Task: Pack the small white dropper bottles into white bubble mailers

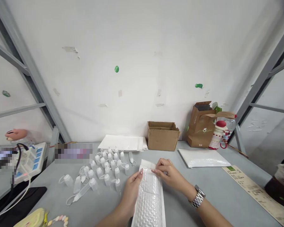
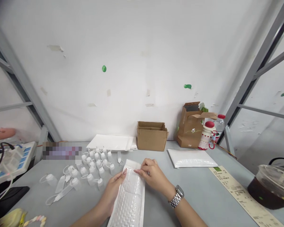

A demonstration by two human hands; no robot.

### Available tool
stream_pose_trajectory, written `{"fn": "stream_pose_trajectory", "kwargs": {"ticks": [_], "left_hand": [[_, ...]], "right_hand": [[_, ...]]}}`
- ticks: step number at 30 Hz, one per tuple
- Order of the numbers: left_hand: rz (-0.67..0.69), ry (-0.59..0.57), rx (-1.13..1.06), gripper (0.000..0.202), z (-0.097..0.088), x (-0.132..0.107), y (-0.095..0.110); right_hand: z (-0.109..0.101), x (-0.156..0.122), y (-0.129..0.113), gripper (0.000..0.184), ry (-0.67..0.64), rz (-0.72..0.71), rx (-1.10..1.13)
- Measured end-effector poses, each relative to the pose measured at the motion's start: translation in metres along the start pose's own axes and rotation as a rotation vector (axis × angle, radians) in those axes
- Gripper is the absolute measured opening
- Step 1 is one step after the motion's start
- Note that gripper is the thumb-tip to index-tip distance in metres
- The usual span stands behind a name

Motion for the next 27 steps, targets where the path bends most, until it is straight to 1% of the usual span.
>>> {"fn": "stream_pose_trajectory", "kwargs": {"ticks": [4, 5, 6, 8, 12, 14, 16, 17, 19, 22, 23, 25, 27], "left_hand": [[-0.092, -0.016, -0.011, 0.05, 0.0, 0.0, -0.001], [-0.123, -0.022, -0.016, 0.05, 0.001, 0.0, -0.002], [-0.15, -0.028, -0.021, 0.05, 0.001, -0.001, -0.003], [-0.171, -0.043, -0.036, 0.049, 0.002, -0.001, -0.005], [-0.169, -0.063, -0.048, 0.045, 0.004, -0.002, -0.008], [-0.18, -0.052, -0.033, 0.045, 0.004, -0.002, -0.009], [-0.172, -0.055, -0.024, 0.045, 0.004, -0.002, -0.009], [-0.164, -0.061, -0.023, 0.045, 0.003, -0.001, -0.01], [-0.155, -0.061, -0.02, 0.045, 0.003, 0.0, -0.011], [-0.156, -0.054, -0.018, 0.048, 0.001, 0.003, -0.016], [-0.155, -0.057, -0.017, 0.049, 0.0, 0.004, -0.018], [-0.138, -0.065, -0.01, 0.049, -0.002, 0.005, -0.019], [-0.102, -0.061, 0.018, 0.047, -0.004, 0.006, -0.019]], "right_hand": [[-0.004, 0.012, -0.005, 0.028, 0.132, 0.001, -0.106], [-0.003, 0.019, -0.007, 0.026, 0.14, -0.029, -0.14], [-0.002, 0.026, -0.01, 0.024, 0.122, -0.075, -0.189], [0.006, 0.044, -0.016, 0.023, 0.024, -0.195, -0.329], [0.031, 0.08, -0.021, 0.033, -0.21, -0.438, -0.681], [0.044, 0.093, -0.02, 0.028, -0.288, -0.531, -0.826], [0.054, 0.101, -0.017, 0.017, -0.338, -0.599, -0.902], [0.057, 0.103, -0.015, 0.014, -0.352, -0.622, -0.916], [0.061, 0.103, -0.012, 0.014, -0.367, -0.651, -0.914], [0.057, 0.098, -0.008, 0.015, -0.363, -0.661, -0.904], [0.054, 0.095, -0.008, 0.015, -0.341, -0.646, -0.894], [0.043, 0.086, -0.01, 0.015, -0.225, -0.569, -0.771], [0.029, 0.074, -0.014, 0.015, -0.02, -0.418, -0.48]]}}
Point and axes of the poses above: each hand's wrist, its own x-axis towards the middle knuckle, its own z-axis out of the palm, y = z × x, the point moved 1 cm from there along x, towards the middle knuckle, and after that the axes turned 5 degrees about -y, right-handed, at the moved point
